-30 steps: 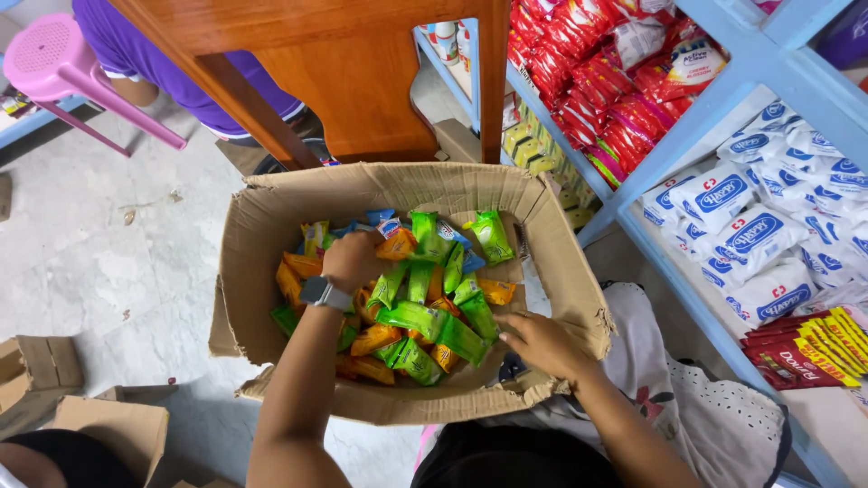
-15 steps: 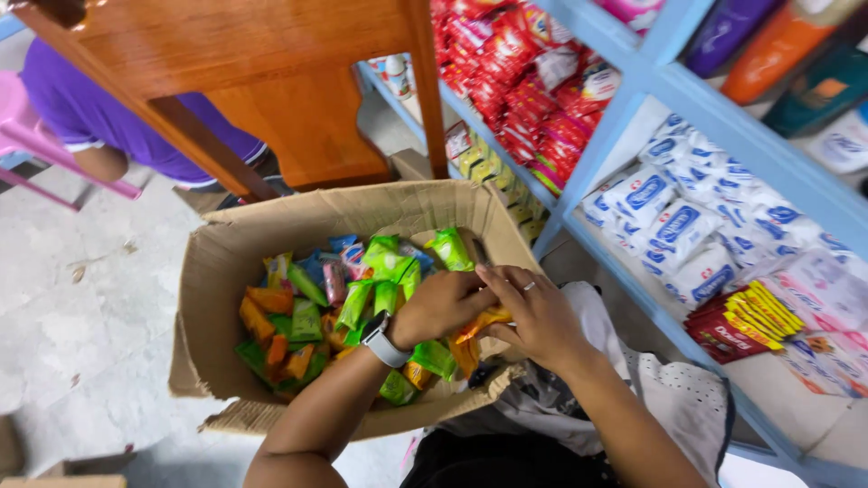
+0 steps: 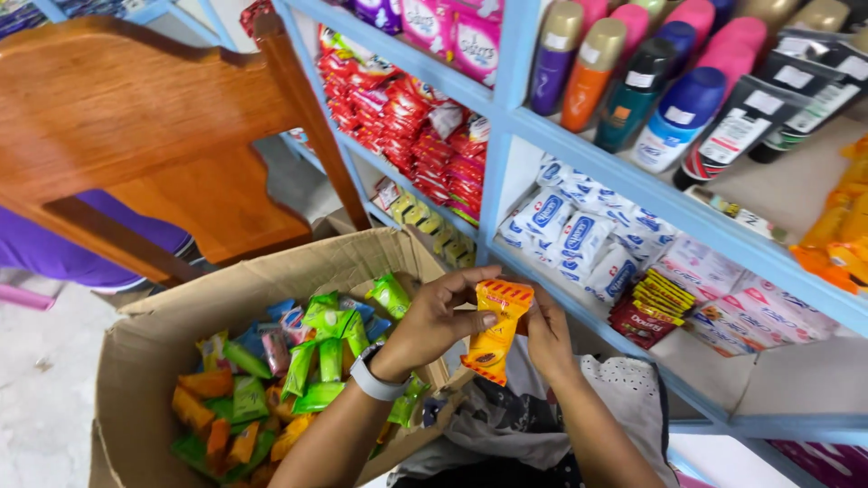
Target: Arranging snack packs from a cardboard box onto a store shelf.
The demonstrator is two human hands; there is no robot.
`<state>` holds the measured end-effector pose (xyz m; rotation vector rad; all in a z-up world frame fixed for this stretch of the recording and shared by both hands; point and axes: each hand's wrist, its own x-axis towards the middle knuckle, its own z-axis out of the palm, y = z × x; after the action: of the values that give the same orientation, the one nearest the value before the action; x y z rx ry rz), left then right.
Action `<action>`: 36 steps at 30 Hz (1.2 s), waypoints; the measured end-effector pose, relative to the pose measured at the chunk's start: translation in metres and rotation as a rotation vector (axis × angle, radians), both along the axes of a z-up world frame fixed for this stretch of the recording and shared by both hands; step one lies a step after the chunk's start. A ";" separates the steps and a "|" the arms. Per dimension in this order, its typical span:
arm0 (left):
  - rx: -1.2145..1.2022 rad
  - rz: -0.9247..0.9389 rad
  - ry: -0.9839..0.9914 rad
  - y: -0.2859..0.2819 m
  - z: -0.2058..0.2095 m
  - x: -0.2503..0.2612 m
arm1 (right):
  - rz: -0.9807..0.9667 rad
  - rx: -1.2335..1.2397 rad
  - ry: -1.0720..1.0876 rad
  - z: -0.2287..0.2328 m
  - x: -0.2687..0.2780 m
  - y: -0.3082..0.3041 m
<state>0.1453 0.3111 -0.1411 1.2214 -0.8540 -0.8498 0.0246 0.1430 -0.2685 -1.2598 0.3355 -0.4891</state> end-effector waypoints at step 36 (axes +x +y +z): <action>-1.062 0.119 -1.478 -0.176 0.086 -0.096 | -0.568 -0.421 -0.154 0.172 -0.180 -0.079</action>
<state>0.0491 0.1349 -0.0549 0.7195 -1.9851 0.8065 -0.1558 0.0645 -0.0969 -1.5186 0.4772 -1.1839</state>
